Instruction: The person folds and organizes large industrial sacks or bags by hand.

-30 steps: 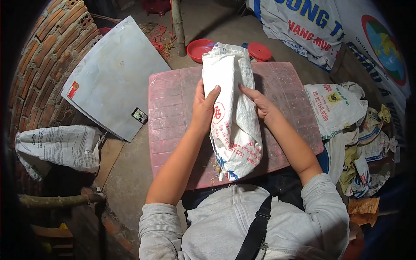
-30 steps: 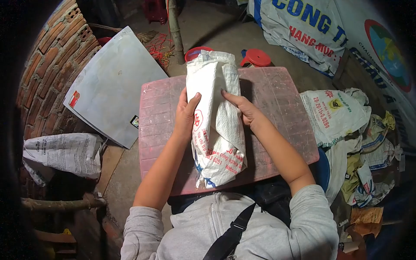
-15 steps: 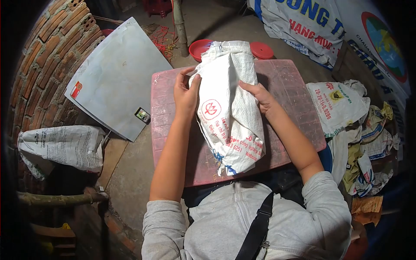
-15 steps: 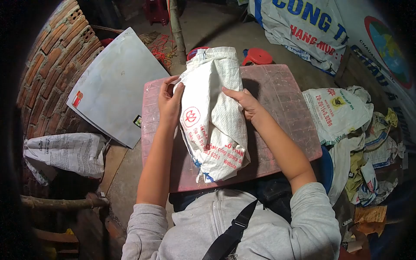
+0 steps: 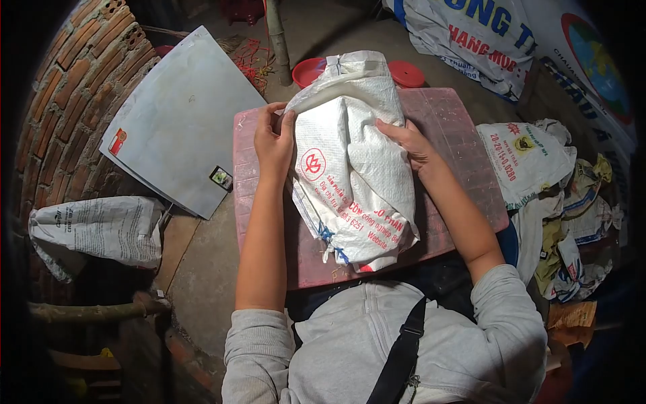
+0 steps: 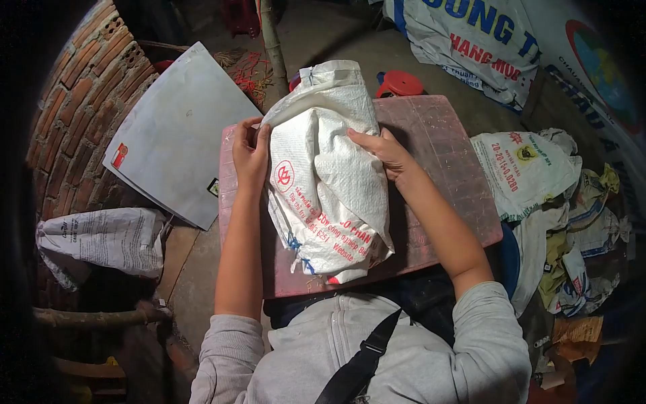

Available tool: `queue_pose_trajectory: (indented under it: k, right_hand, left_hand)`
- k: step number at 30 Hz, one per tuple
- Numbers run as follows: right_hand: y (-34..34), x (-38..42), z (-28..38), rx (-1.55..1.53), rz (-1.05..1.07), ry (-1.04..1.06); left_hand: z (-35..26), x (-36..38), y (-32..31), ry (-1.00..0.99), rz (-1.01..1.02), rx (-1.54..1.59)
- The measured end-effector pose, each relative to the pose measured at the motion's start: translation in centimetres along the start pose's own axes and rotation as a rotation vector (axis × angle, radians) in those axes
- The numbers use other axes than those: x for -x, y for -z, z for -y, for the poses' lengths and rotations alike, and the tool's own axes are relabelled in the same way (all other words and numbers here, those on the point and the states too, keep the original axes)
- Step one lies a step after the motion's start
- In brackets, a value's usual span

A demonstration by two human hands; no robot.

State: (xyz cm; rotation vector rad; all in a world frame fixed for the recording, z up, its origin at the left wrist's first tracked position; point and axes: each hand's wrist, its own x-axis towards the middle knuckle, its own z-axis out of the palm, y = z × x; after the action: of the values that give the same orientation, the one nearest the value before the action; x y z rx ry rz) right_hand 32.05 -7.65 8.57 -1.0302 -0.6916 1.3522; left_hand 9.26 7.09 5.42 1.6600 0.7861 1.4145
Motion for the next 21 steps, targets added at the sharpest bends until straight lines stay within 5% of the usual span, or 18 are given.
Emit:
queue_pose_trajectory:
  k: [8, 10, 17, 19, 21]
  right_hand:
    - [-0.2, -0.2, -1.2, -0.102, 0.069, -0.037]
    - [-0.2, -0.3, -1.3, -0.063, -0.043, -0.004]
    - [2.6, -2.6, -2.2, -0.094, -0.328, 0.14]
    - [2.8, -2.7, -1.8, -0.095, -0.391, 0.181]
    - [3.0, -2.6, -1.5, -0.074, -0.484, 0.258]
  left_hand:
    - [0.2, 1.5, -1.9, -0.009, 0.022, -0.298]
    - [-0.6, 1.4, -1.8, -0.303, -0.156, -0.553]
    - [-3.4, 1.7, -1.2, -0.33, -0.133, -0.639]
    - [-3.7, 1.5, -1.2, 0.074, 0.243, -0.246]
    - [-2.9, 1.4, -1.7, 0.227, 0.421, 0.037]
